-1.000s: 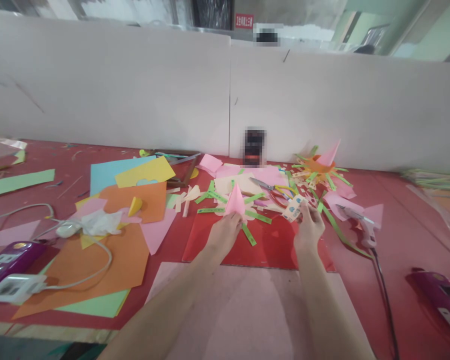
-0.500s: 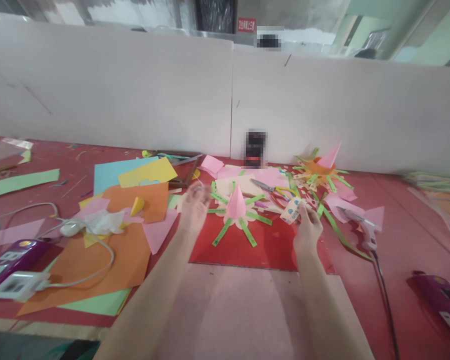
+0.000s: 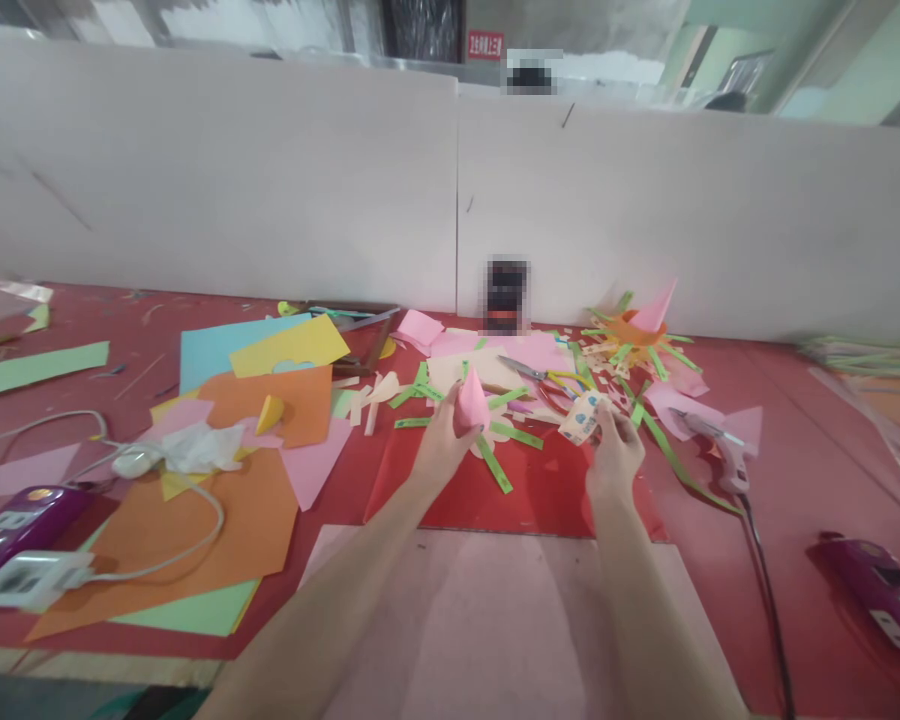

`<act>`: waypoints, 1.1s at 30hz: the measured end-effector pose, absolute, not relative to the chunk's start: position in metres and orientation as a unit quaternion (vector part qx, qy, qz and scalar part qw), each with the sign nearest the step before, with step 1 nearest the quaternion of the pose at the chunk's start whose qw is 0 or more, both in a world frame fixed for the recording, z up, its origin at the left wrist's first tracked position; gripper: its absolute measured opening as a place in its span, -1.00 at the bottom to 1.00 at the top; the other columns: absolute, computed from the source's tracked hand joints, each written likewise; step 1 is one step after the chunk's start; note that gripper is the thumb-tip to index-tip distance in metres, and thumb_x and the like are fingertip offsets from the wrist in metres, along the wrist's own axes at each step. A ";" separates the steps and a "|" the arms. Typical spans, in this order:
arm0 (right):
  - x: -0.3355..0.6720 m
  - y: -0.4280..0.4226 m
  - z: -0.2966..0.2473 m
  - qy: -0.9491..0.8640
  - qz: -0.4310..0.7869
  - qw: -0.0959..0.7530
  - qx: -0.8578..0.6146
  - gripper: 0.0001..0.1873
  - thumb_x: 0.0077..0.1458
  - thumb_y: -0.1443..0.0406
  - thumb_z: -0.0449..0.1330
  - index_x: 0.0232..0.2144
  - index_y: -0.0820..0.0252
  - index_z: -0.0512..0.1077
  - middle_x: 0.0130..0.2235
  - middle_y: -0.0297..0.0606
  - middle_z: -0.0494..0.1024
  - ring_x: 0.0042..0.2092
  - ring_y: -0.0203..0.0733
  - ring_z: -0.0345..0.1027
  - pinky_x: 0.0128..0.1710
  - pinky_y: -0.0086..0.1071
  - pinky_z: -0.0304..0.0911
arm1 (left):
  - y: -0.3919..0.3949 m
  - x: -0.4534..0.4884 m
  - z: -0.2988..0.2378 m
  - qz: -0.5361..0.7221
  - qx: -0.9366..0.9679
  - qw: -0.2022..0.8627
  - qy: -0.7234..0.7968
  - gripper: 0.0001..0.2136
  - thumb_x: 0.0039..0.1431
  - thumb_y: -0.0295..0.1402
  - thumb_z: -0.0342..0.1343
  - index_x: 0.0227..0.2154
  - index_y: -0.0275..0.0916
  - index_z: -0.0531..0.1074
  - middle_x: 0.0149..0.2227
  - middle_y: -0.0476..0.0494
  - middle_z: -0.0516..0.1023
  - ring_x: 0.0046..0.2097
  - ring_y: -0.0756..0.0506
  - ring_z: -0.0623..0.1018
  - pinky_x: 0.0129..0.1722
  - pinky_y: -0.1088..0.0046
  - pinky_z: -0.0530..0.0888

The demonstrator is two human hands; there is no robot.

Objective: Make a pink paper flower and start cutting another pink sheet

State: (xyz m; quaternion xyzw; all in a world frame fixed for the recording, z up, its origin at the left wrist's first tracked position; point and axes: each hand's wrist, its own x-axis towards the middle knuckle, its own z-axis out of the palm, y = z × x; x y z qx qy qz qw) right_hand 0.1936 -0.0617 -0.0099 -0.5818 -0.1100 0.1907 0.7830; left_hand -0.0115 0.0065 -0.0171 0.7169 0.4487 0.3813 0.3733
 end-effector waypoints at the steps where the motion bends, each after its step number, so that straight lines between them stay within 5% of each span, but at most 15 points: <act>1: 0.194 -0.062 -0.010 -0.108 0.192 0.783 -0.581 -0.68 -0.28 0.12 0.30 -0.58 0.25 0.36 -0.55 -0.43 0.33 -0.53 -0.42 0.15 -0.56 -0.50 0.12 | 0.008 -0.013 -0.018 0.378 0.717 0.365 0.458 -0.36 0.00 -0.32 0.10 0.16 -0.16 0.01 0.14 -0.24 0.21 0.12 -0.20 0.27 0.02 0.27 0.31; 8: 0.196 -0.062 -0.008 -0.115 0.193 0.786 -0.576 -0.67 -0.25 0.11 0.29 -0.54 0.25 0.36 -0.55 -0.43 0.32 -0.52 -0.41 0.15 -0.54 -0.48 0.14 | 0.008 -0.020 0.001 0.471 0.663 0.423 0.399 -0.33 -0.02 -0.32 0.14 0.16 -0.19 -0.01 0.06 -0.24 0.30 0.04 -0.15 0.36 -0.07 0.34 0.40; 13: 0.208 -0.063 -0.007 -0.083 0.157 0.801 -0.572 -0.67 -0.26 0.12 0.29 -0.53 0.24 0.33 -0.61 -0.49 0.25 -0.55 -0.41 0.13 -0.57 -0.48 0.09 | -0.004 -0.017 0.005 0.308 0.752 0.460 0.358 -0.44 -0.03 -0.33 0.14 0.09 -0.12 0.17 0.04 -0.17 0.35 0.00 -0.16 0.39 -0.06 0.31 0.37; 20: 0.214 -0.062 -0.007 -0.094 0.083 0.782 -0.611 -0.67 -0.19 0.08 0.24 -0.51 0.25 0.37 -0.58 -0.44 0.33 -0.53 -0.37 0.17 -0.49 -0.43 0.15 | -0.009 -0.008 -0.004 0.254 0.782 0.421 0.382 -0.32 -0.10 -0.36 0.18 0.14 -0.10 0.09 0.13 -0.19 0.23 0.13 -0.21 0.25 0.04 0.20 0.27; 27: 0.177 -0.075 0.014 -0.413 -0.112 0.646 -0.632 -0.84 0.01 0.19 0.15 -0.49 0.15 0.41 -0.39 -0.29 0.42 -0.28 -0.24 0.29 -0.24 -0.33 0.21 | -0.006 -0.009 -0.013 0.261 0.783 0.413 0.386 -0.35 -0.10 -0.35 0.19 0.12 -0.07 0.14 0.04 -0.20 0.35 0.06 -0.19 0.33 0.01 0.21 0.29; 33: 0.149 -0.082 0.021 -0.644 -0.146 0.541 -0.521 -0.92 0.02 0.38 0.16 -0.45 0.09 0.43 -0.41 -0.30 0.47 -0.32 -0.24 0.31 -0.27 -0.30 0.21 | -0.010 -0.006 -0.009 0.239 0.794 0.430 0.357 -0.38 -0.12 -0.32 0.20 0.07 -0.06 0.18 -0.08 -0.09 0.45 -0.03 -0.13 0.41 0.04 0.20 0.27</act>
